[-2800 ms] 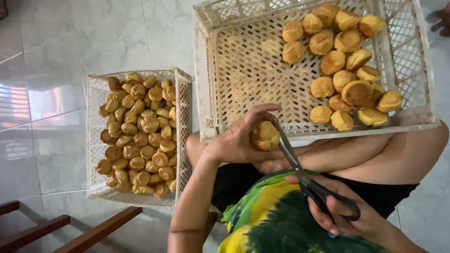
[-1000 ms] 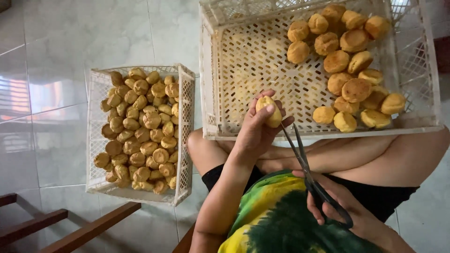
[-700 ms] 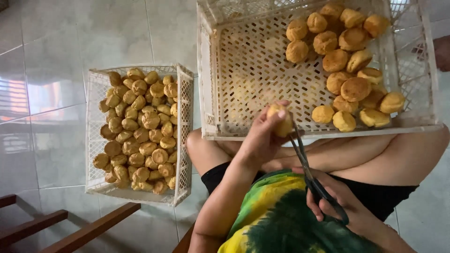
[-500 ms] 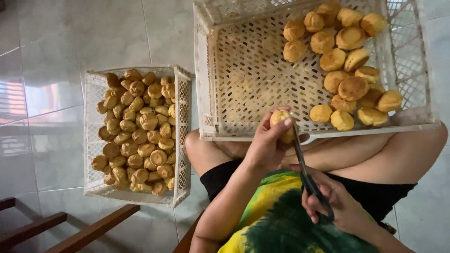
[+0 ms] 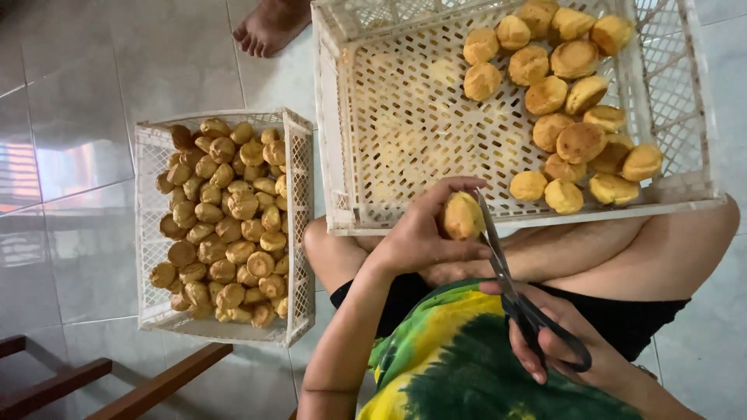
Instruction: Trimming or cutting small baked goods using scissors while sitting on the floor.
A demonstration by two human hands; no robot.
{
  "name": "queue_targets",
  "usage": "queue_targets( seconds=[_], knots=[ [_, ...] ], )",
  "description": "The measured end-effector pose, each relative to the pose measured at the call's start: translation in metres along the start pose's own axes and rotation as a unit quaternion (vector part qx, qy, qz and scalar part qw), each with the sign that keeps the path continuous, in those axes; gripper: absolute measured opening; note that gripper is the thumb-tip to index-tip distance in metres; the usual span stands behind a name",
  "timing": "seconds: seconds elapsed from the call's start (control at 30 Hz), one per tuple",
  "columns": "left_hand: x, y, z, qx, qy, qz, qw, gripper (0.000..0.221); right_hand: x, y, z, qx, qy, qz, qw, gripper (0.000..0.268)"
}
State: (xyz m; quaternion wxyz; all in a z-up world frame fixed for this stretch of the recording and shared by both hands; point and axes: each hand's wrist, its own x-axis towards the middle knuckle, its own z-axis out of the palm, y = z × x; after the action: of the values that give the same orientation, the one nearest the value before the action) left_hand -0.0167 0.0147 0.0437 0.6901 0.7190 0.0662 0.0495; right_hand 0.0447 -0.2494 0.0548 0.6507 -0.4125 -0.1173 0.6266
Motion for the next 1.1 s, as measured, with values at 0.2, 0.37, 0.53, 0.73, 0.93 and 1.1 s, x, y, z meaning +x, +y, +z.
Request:
queue_targets(
  seconds=[0.2, 0.37, 0.53, 0.73, 0.93, 1.1],
  knots=[
    [-0.004, -0.012, -0.012, 0.065, -0.027, 0.008, 0.997, 0.1, 0.002, 0.008, -0.006, 0.122, 0.031, 0.066, 0.99, 0.091],
    [-0.008, 0.08, -0.047, -0.002, 0.205, -0.432, 0.878, 0.052, -0.005, 0.004, -0.014, 0.13, 0.001, 0.079, 0.988, 0.096],
    [-0.061, -0.007, -0.16, 0.511, 0.264, -0.437, 0.692, 0.088, -0.008, -0.003, -0.026, 0.087, 0.063, 0.02, 0.994, 0.079],
    [0.087, 0.018, -0.005, 0.363, 0.094, -0.214, 0.902, 0.066, 0.0, -0.014, -0.019, 0.041, 0.085, 0.003, 0.996, 0.081],
    [0.205, -0.104, 0.113, 0.52, -0.187, -0.003, 0.833, 0.055, -0.019, -0.015, -0.027, 0.039, 0.146, -0.05, 0.987, 0.082],
    [0.194, -0.08, 0.086, 0.384, -0.153, -0.069, 0.908, 0.041, -0.031, -0.002, -0.043, 0.046, 0.198, -0.09, 0.975, 0.077]
  ],
)
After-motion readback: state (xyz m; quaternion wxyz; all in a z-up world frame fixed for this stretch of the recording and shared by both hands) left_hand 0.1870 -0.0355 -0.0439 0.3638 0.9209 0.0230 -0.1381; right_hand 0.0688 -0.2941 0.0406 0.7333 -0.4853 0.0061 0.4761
